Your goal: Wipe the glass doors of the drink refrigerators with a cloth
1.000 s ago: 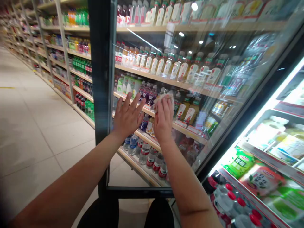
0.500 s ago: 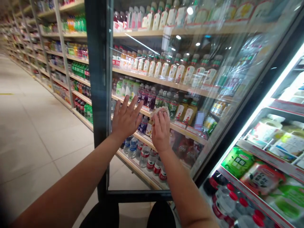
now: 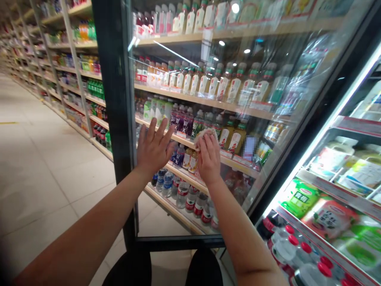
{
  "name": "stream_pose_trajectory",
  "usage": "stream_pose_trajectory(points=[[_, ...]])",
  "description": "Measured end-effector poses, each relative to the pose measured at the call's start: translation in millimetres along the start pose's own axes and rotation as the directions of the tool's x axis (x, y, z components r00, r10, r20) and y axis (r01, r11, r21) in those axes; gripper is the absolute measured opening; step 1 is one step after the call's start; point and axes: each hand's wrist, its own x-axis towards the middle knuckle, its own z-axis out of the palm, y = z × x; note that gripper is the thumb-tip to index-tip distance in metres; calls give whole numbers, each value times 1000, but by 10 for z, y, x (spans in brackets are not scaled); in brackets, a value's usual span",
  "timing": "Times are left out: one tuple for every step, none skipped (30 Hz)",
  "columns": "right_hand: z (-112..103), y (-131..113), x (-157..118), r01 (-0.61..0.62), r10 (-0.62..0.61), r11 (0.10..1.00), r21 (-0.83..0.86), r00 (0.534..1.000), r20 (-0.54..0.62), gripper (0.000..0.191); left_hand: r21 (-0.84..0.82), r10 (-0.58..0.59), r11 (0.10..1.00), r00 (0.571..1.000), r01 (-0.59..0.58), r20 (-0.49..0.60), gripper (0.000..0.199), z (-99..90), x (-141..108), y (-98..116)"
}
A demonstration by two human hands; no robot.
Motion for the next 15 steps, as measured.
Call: stream_pose_trajectory(points=[[-27,68,56,-11,11,1000,-5,1000,-11,60,-3,-2,1000,1000,2,5,74,-5,1,3],[-53,141,123,-35,35,999,-10,999,-31,57,-10,-6,1000,1000,6,8,75,-10,3,6],[-76,207,182,-65,65,998,-14,997,-50,55,-20,-11,1000,1000,11,12,76,-13,6,9],[-98,257,217,-95,94,995,-16,993,-65,54,-30,-17,999,1000,18,18,76,-16,8,12],[-117,286,215,-117,116,993,-15,991,-73,53,-35,-22,999,999,23,23,77,-18,9,15],[-133,291,173,-129,128,992,-12,989,-74,53,-34,-23,999,999,24,25,77,-19,10,18],[-148,277,98,-133,132,991,-10,989,-70,53,-27,-21,999,999,21,25,77,-18,9,20],[-161,254,3,-128,128,992,-11,990,-63,54,-17,-16,1000,1000,16,20,76,-16,8,20],[-172,234,-93,-116,115,993,-14,992,-52,54,-7,-10,1000,1000,10,13,75,-14,6,20],[-184,226,-169,-98,97,995,-17,995,-36,55,-1,-6,1000,1000,6,6,75,-11,4,19],[-197,240,-210,-83,83,996,-21,996,-18,55,2,-2,1000,1000,2,2,74,-7,3,16],[-212,279,-209,-76,76,997,-26,997,-6,55,3,-1,1000,1000,1,0,74,-4,3,11],[-230,340,-167,-81,80,996,-31,997,-5,55,3,-2,1000,1000,2,-1,73,0,4,7],[-251,417,-98,-97,96,995,-39,995,-17,54,3,-3,1000,1000,3,-1,72,3,6,1],[-272,499,-19,-120,118,992,-48,992,-44,54,4,-3,1000,1000,3,0,72,6,8,-4]])
